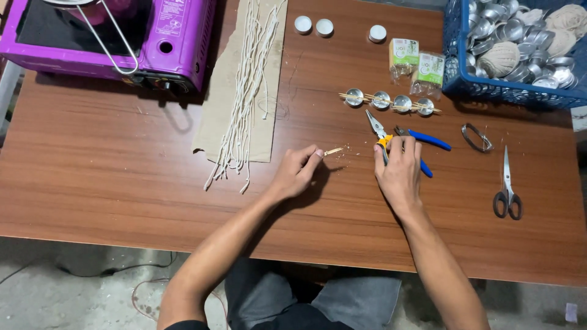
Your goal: Assembling candle wicks by trimming them to length and crimping them into metal wick sustainers using scissors and pliers.
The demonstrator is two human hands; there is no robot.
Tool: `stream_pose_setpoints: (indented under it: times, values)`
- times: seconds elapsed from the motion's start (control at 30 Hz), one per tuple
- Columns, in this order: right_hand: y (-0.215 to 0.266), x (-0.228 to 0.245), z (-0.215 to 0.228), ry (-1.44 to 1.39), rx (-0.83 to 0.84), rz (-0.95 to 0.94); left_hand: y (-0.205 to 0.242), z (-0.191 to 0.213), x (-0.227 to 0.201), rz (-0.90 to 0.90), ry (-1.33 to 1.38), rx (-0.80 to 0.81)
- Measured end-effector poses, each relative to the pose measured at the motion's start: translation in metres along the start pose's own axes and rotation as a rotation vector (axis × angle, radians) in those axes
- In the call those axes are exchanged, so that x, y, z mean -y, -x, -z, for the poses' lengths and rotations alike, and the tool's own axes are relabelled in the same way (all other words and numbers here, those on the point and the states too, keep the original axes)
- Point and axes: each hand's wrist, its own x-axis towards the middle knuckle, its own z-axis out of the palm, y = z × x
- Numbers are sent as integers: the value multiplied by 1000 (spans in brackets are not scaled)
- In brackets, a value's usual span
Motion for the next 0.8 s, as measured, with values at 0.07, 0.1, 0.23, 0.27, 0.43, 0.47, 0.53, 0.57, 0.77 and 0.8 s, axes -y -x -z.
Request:
stream_pose_setpoints:
  times: [0.07, 0.1, 0.23, 0.27, 0.43, 0.47, 0.53, 0.57, 0.77, 0.8]
  values:
    - [-1, 2, -1, 8, -7, 4, 1, 1, 4, -7, -7, 9]
    - [-3, 2, 0, 20, -15, 5, -1, 0, 6, -15, -10, 22]
    - [-4, 6, 4, 25, -49, -31, 1, 1, -14, -19, -23, 31]
    - [-4, 6, 4, 52, -56, -36, 0, 0, -11, -15, -25, 31]
    - [-4, 3, 8, 101, -63, -63, 1, 0, -7, 8, -11, 23]
    - [-4, 2, 9, 117, -56, -75, 1, 1, -7, 13, -13, 28]
    - [-1, -1, 17, 135, -49, -89, 2, 1, -10, 18, -14, 34]
    - [0, -2, 23, 131, -24, -107, 2, 1, -12, 6, -23, 36]
    - [13, -27, 27, 143, -33, -101, 2, 0, -9, -29, -52, 53]
    - [13, -30, 26, 104, -36, -98, 1, 0, -5, -44, -62, 56]
